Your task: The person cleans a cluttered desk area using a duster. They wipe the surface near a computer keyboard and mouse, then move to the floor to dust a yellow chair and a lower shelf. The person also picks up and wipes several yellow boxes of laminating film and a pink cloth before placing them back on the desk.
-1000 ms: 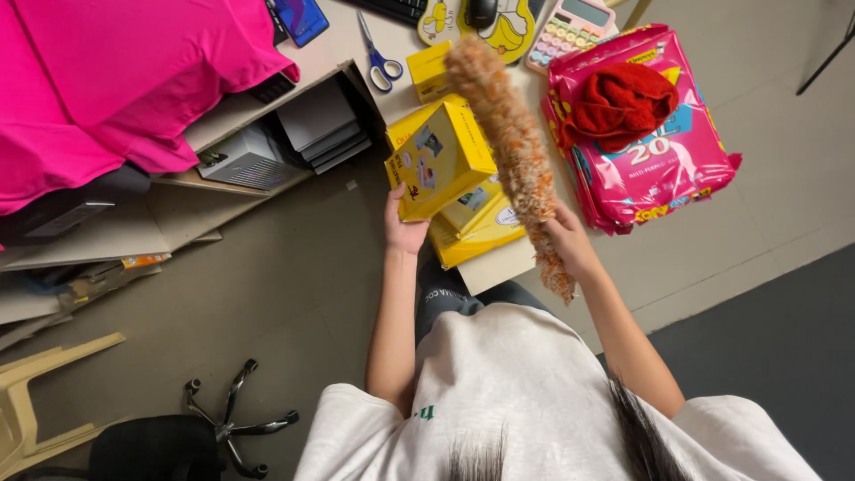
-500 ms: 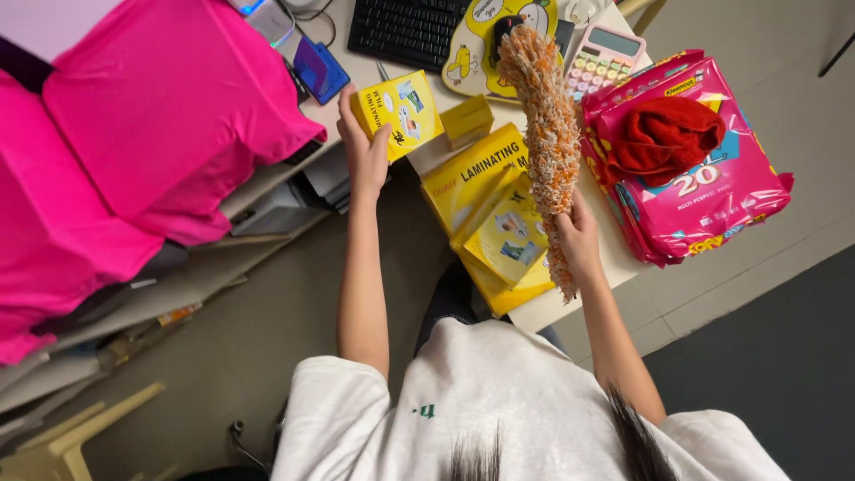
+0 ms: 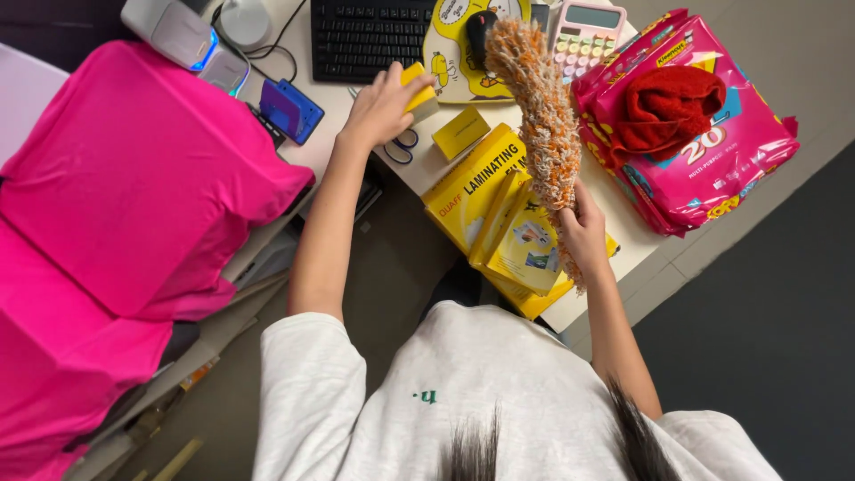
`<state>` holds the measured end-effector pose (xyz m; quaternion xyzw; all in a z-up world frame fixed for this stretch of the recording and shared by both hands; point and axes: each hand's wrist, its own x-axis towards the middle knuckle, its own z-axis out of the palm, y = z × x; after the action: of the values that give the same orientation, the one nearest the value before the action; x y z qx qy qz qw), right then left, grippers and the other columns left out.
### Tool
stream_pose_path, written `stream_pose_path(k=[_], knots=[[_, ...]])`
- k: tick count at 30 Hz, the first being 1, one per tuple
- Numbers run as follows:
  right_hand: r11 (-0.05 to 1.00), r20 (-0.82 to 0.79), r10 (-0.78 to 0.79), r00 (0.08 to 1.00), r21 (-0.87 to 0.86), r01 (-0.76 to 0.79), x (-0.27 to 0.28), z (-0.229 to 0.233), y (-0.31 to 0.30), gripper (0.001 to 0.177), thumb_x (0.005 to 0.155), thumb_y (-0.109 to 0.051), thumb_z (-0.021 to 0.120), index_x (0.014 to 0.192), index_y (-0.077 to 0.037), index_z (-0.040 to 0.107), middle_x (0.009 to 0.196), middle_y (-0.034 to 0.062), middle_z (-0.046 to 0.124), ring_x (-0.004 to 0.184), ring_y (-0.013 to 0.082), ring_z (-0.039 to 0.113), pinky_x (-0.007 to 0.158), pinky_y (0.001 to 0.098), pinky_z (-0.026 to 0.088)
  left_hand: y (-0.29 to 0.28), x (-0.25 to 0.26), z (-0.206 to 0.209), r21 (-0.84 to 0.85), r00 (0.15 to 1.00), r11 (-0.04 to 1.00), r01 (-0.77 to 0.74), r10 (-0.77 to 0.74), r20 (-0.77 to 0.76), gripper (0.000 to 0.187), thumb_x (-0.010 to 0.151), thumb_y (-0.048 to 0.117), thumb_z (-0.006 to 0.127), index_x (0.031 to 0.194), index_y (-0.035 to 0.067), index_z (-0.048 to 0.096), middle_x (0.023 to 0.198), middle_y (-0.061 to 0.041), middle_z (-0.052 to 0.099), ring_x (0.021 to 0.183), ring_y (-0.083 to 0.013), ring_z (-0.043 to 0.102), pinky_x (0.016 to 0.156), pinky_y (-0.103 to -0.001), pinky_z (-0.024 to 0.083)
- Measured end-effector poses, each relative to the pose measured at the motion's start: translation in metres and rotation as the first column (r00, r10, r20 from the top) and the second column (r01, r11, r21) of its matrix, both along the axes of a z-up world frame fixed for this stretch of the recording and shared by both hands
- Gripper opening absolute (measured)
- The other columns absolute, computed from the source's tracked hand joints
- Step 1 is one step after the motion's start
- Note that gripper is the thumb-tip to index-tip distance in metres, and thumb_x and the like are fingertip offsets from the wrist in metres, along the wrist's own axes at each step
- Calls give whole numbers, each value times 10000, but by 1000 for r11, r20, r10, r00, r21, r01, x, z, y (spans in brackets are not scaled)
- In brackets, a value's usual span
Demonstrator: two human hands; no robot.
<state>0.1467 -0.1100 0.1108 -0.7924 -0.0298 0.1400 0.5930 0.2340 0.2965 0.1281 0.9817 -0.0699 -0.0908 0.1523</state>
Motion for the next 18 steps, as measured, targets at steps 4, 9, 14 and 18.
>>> stream_pose_path(k=[4,9,14,18], knots=[[996,-18,-82,996,-19,82,0,-5,3,615,922,19,471,1530,-70,489,1284,62,678,1092,104,642,945,261,513,-2,21,-10,5,985,985,170,-171,15,648,829,63,714,1391,337,544,1238,-174,515,1119,-367,577,893,-474,509],[991,-78,-130,988,-14,130,7,-1,10,646,908,13,466,1547,-85,480,1237,43,690,1029,85,640,901,255,523,-6,40,-23,38,923,929,369,-361,-134,655,839,-17,652,1373,354,577,1180,-134,573,1099,-325,573,898,-427,454],[992,10,-97,995,-85,98,11,-4,10,646,906,19,474,1543,-84,493,1216,49,701,1003,93,648,911,265,530,-7,42,-38,40,923,923,382,-379,-70,692,816,-37,655,1373,368,587,1213,-132,583,1125,-329,559,921,-427,433],[990,-11,-102,995,-104,100,14,-9,9,643,909,13,479,1543,-92,493,1162,57,704,923,103,636,857,277,539,-2,39,-56,103,936,933,345,-351,40,784,776,-88,662,1403,378,599,1351,-176,554,1140,-351,543,974,-431,419]])
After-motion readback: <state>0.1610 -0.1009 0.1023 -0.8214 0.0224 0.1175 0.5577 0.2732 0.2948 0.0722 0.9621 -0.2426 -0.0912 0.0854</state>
